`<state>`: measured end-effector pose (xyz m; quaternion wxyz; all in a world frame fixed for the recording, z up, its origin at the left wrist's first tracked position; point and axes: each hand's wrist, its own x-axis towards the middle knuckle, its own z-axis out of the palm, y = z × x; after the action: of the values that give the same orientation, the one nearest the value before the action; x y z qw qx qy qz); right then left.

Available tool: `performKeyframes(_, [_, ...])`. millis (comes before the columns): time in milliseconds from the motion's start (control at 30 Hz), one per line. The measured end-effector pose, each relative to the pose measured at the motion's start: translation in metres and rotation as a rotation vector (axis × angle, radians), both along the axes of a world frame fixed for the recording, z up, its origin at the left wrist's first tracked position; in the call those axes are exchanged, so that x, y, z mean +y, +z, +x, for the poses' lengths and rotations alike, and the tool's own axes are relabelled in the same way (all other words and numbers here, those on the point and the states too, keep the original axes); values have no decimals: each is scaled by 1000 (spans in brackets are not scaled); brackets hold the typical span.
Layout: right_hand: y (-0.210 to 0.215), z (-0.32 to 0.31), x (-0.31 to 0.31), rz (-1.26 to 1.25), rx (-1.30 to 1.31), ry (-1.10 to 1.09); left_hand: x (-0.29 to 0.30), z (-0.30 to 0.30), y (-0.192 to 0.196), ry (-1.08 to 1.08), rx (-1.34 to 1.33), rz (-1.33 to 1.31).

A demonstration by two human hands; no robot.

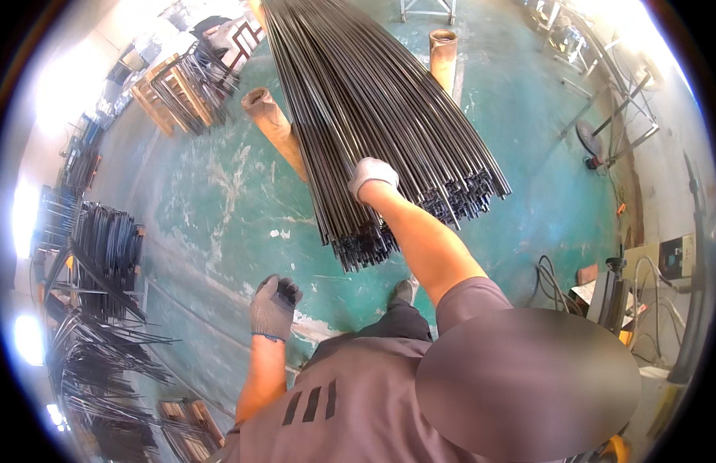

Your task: The person repeatedly picks up bundles of long metal rods from a floor stack and feeds them into a yellow and white bending machine. The machine bends the rods, and the person then removes the finished pieces and places them onto a metal rack. This cycle of loading, bending, and unloading is performed continuously throughout the clip.

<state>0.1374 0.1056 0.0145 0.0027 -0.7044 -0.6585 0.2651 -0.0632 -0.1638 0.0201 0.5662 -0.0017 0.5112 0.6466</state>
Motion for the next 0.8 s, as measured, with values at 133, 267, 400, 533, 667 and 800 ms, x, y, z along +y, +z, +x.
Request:
performKeyframes(133, [-2,20,22,-93,140,45,15,18,0,-37,-18,-56])
performKeyframes(267, [-2,50,33,-226,470,-10,16,18,-10,-36,-37,-69])
performKeyframes(400, [-19,68,44,-455,1175,-135,35,18,-13,-88,6,-85])
performKeyframes(533, [-2,61,20,-415,1210,-314,71,19,-14,-273,0,-26])
performKeyframes(667, [33,67,-2,-250,556,-180,129,39,3,-530,20,108])
performKeyframes(800, [65,93,-105,-296,315,-205,186,58,2,-745,-11,135])
